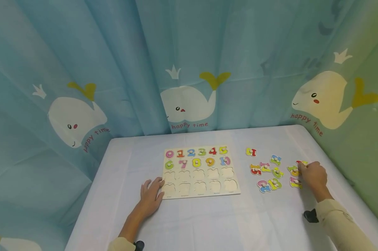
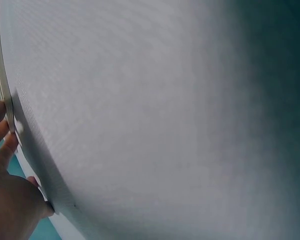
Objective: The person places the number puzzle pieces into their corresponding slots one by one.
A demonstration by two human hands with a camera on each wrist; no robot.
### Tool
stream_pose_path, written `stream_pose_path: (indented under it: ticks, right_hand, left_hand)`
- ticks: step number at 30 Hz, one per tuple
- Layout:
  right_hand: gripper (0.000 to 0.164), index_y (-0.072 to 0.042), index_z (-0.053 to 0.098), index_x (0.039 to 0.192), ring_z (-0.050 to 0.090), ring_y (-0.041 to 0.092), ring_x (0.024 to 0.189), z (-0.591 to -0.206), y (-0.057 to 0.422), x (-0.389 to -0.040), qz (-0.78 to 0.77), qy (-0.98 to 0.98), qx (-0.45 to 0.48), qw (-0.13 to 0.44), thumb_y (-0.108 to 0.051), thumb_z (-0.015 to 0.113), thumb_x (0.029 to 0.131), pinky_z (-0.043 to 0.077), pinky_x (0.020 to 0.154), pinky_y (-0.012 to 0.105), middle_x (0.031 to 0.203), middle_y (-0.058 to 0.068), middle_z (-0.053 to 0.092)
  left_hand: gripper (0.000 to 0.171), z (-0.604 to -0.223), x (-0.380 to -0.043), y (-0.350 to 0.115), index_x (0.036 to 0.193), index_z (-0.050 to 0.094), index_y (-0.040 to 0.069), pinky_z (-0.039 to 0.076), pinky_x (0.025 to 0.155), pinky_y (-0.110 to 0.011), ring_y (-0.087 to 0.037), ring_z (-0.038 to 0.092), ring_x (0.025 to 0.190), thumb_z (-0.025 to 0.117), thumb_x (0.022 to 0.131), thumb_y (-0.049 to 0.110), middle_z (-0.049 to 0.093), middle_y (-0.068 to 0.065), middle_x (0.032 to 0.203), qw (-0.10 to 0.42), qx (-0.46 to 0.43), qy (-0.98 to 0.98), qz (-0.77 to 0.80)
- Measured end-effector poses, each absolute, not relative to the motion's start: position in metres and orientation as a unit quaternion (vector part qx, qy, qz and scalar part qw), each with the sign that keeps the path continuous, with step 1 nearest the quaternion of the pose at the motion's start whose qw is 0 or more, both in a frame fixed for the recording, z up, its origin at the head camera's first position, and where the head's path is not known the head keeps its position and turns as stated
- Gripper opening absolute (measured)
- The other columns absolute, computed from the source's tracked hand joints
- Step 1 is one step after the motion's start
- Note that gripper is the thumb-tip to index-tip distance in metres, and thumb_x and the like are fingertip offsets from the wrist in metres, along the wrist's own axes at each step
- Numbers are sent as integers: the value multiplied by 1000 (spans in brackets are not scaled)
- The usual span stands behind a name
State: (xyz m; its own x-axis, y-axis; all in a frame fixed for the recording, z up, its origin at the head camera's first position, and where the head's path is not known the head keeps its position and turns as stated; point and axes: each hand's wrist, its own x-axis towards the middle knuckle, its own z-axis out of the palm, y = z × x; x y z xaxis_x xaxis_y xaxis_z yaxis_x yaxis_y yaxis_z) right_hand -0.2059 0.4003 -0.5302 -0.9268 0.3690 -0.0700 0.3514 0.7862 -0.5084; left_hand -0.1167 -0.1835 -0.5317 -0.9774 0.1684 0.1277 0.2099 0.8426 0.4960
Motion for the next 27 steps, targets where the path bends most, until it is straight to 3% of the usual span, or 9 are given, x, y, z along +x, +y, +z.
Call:
stream_pose_path:
  ticks: [5, 13, 20, 27]
  right_hand:
    - [48, 19, 51, 90, 47, 29, 62, -532, 403, -209, 259, -945, -199, 7, -28, 45, 96, 37, 49, 36, 68, 17, 50]
    - [42, 18, 48, 87, 47, 29, 61, -531, 402, -210, 260, -946, -195, 5, -23, 44, 94, 38, 49, 36, 68, 19, 51]
    - [36, 18, 53, 86, 49, 29, 59, -530, 400, -210, 263, -948, -175, 28, -17, 46, 91, 38, 48, 37, 67, 19, 55]
    - [32, 17, 54, 96, 54, 30, 65, -530, 391, -214, 270, -952, -128, 68, -14, 49, 89, 41, 50, 38, 78, 24, 58]
  left_hand:
    - [39, -531, -117, -183, 128, 52, -1, 6, 100, -69, -48, 23, 129, 58, 90, 9, 43, -14, 138, 36, -96, -961, -258]
    - [40, -529, -117, -182, 128, 51, -1, 6, 100, -69, -49, 23, 128, 58, 90, 9, 43, -15, 138, 35, -95, -961, -257]
    - [40, -530, -118, -182, 130, 51, 0, 5, 102, -67, -48, 22, 130, 57, 91, 10, 42, -13, 139, 27, -85, -964, -251]
    - [40, -530, -117, -181, 130, 51, 1, 5, 102, -67, -47, 21, 130, 57, 91, 10, 42, -13, 139, 25, -84, -964, -253]
